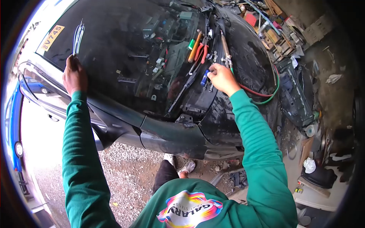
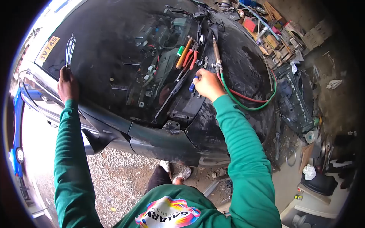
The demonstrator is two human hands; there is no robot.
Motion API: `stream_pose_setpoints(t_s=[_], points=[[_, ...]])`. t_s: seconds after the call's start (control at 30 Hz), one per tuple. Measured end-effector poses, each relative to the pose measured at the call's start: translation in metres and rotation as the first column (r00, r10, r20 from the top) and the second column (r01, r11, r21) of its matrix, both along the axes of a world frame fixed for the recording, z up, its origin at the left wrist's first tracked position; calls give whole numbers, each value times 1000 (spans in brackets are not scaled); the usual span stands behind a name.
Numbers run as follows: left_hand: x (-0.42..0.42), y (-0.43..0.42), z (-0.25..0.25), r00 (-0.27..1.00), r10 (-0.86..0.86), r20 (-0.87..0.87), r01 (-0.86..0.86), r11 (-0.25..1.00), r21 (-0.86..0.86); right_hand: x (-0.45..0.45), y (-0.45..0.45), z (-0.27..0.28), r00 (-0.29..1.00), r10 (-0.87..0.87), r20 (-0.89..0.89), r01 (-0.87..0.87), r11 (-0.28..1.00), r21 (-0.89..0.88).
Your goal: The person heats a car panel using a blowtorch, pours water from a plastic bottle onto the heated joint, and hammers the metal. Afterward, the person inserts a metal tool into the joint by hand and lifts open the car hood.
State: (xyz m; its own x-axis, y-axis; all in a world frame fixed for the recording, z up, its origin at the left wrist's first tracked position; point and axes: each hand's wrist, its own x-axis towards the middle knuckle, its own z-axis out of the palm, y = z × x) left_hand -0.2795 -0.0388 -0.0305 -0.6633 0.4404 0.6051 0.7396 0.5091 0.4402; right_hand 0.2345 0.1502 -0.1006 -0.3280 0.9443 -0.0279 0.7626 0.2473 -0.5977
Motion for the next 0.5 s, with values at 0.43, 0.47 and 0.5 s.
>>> stream_pose_setpoints(t_s=[0.43, 0.47, 0.5], points=[[8, -2, 1, 996, 6, -86, -3, 999, 32, -141, 137, -50, 921, -366, 136, 381, 918, -108], [8, -2, 1, 997, 4, -75, -3, 1000, 13, -144, 144, -58, 905, -410, 116, 422, 901, -106], [9, -2, 2, 998, -1, -61, 0, 1000, -9, -147, 157, -72, 907, -406, 113, 417, 903, -103]])
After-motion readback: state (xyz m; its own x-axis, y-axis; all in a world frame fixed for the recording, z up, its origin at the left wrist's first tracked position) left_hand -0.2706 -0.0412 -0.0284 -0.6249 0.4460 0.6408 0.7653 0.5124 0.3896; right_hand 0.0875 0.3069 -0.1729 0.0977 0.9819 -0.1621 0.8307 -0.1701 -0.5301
